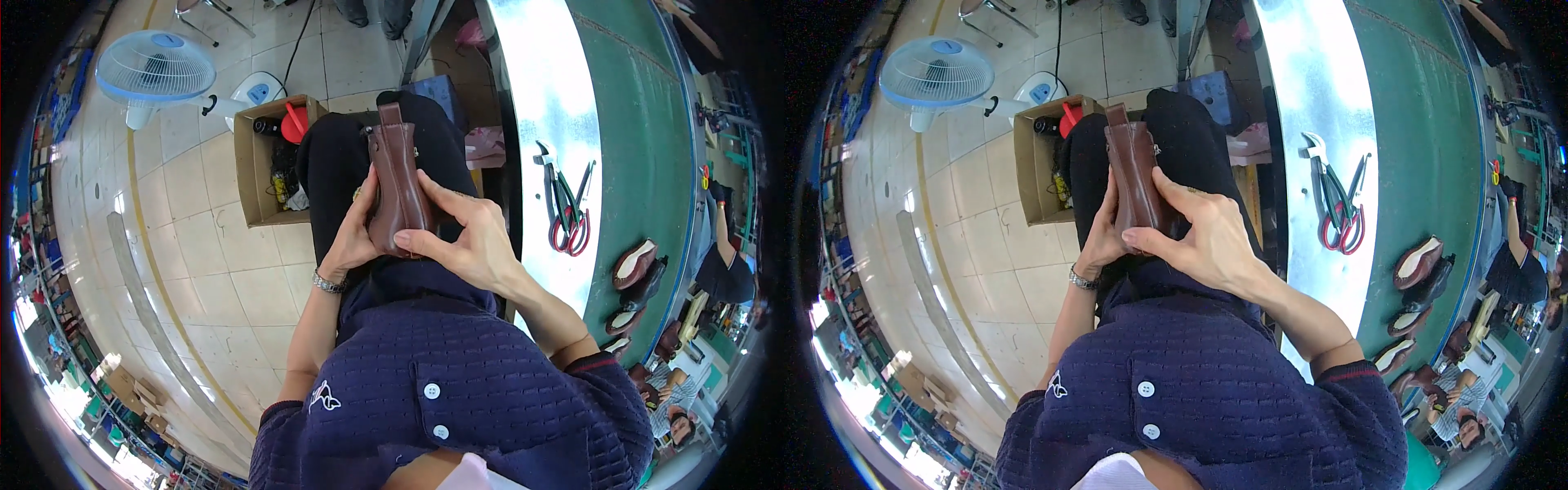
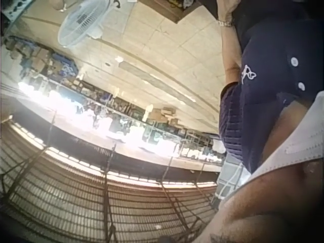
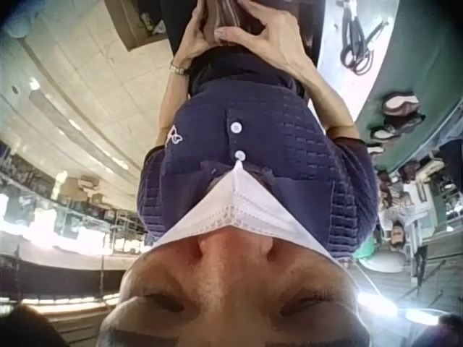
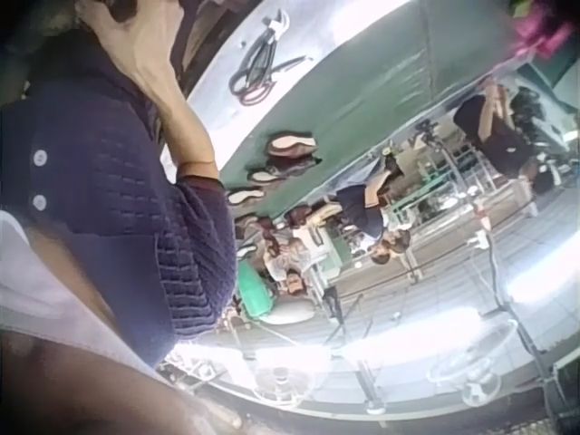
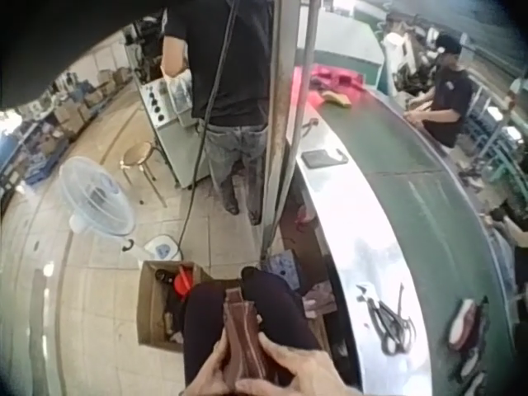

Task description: Manually lasting a boot upper by stretching it over a last and securing the edges.

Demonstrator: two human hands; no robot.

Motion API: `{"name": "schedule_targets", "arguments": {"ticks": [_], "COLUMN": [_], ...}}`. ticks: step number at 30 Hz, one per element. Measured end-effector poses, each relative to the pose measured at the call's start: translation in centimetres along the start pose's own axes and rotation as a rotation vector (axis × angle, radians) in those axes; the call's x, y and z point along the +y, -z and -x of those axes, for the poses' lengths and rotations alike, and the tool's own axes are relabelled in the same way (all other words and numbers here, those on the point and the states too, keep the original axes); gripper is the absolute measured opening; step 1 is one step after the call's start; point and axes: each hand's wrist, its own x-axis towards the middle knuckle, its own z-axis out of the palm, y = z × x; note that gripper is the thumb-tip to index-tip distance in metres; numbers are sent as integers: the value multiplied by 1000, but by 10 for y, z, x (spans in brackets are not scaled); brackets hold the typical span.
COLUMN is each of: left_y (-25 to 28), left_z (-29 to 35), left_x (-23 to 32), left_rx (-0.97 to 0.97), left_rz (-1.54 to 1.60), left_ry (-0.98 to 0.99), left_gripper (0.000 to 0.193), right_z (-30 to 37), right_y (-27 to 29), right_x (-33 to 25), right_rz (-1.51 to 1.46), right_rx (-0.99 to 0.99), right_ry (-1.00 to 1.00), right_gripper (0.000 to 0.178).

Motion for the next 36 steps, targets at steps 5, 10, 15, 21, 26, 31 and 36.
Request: {"name": "schedule_targets", "arguments": {"ticks": [5,10,15,21,26,31,36], "left_y": [7,10,14,15,15,18,21], "left_z": [2,1,1,-5,-2,-2,1], "left_x": [-9,-10,1,-1,-2,-5,-14], "left_rx": [-49,-28,-33,-65,-69,-74,-108], "left_rz": [9,-50,-56,-82,-53,-81,-123], "left_ry": [-26,17,27,-53,-17,-35,-37], "left_gripper": [122,124,131,134,133,130,125], "right_z": [2,1,0,4,6,0,-52], "right_y": [-2,-3,0,2,6,10,15], "right_x": [10,16,27,41,49,50,44], "right_rz": [-41,-77,-344,-436,-454,-400,-165], "right_rx": [-5,4,-59,-70,-117,-77,219], "right_ry": [32,46,-14,-16,-48,-65,334], "right_gripper": [84,82,47,38,43,43,31]}}
